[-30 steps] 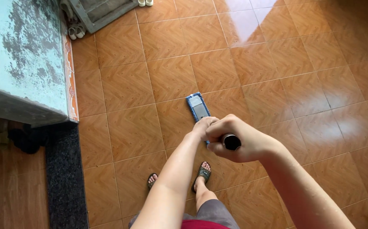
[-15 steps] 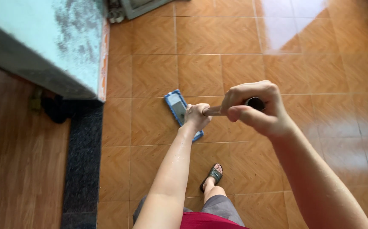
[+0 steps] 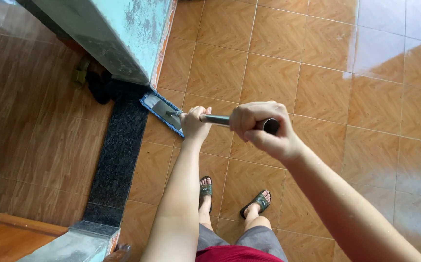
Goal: Mopping the tiled floor of a room near an entrance and window.
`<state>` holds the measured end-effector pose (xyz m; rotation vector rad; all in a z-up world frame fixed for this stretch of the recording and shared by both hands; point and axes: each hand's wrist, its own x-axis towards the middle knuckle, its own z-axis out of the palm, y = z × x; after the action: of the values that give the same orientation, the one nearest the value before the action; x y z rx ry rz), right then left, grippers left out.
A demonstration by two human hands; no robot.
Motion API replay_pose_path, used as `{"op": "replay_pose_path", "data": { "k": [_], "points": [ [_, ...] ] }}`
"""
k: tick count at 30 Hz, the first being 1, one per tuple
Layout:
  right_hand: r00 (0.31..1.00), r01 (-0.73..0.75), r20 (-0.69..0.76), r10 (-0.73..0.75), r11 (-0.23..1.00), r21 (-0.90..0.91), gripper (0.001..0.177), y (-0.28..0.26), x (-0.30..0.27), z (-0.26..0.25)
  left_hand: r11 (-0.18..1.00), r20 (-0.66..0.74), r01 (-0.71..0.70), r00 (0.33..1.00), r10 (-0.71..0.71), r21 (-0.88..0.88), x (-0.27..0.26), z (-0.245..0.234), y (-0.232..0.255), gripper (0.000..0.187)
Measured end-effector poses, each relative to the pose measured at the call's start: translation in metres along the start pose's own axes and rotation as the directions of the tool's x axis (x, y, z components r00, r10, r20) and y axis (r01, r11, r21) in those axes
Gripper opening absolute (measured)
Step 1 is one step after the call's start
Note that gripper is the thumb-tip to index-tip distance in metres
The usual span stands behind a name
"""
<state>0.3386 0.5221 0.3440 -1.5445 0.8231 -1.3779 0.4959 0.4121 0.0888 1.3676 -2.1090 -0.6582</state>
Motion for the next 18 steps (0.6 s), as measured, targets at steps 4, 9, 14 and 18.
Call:
{"op": "replay_pose_path", "data": {
  "k": [4, 9, 14, 18],
  "points": [
    [1.0, -0.027, 0.016, 0.027, 0.999, 0.021, 0.019, -0.004, 0.015, 0.022, 1.0, -0.105, 0.025, 0.994, -0.026, -0.012, -0.022, -0.005, -0.011, 0.032],
    [0.97, 0.006, 0.244, -0.015, 0.999, 0.038, 0.018, -0.007, 0.034, 0.024, 0.989, -0.296, 0.145, 0.944, -0.148, -0.033, -0.021, 0.002, -0.016, 0.034],
    [0.978, -0.033, 0.206, 0.029, 0.999, 0.017, 0.017, -0.002, 0.062, 0.016, 0.994, -0.418, 0.112, 0.903, -0.096, 0.014, 0.01, 0.002, -0.029, 0.035],
    [0.971, -0.004, 0.24, 0.02, 0.998, -0.069, 0.017, 0.009, 0.072, 0.031, 0.989, -0.422, 0.145, 0.897, -0.13, 0.003, 0.016, 0.0, -0.057, 0.034]
  ]
}}
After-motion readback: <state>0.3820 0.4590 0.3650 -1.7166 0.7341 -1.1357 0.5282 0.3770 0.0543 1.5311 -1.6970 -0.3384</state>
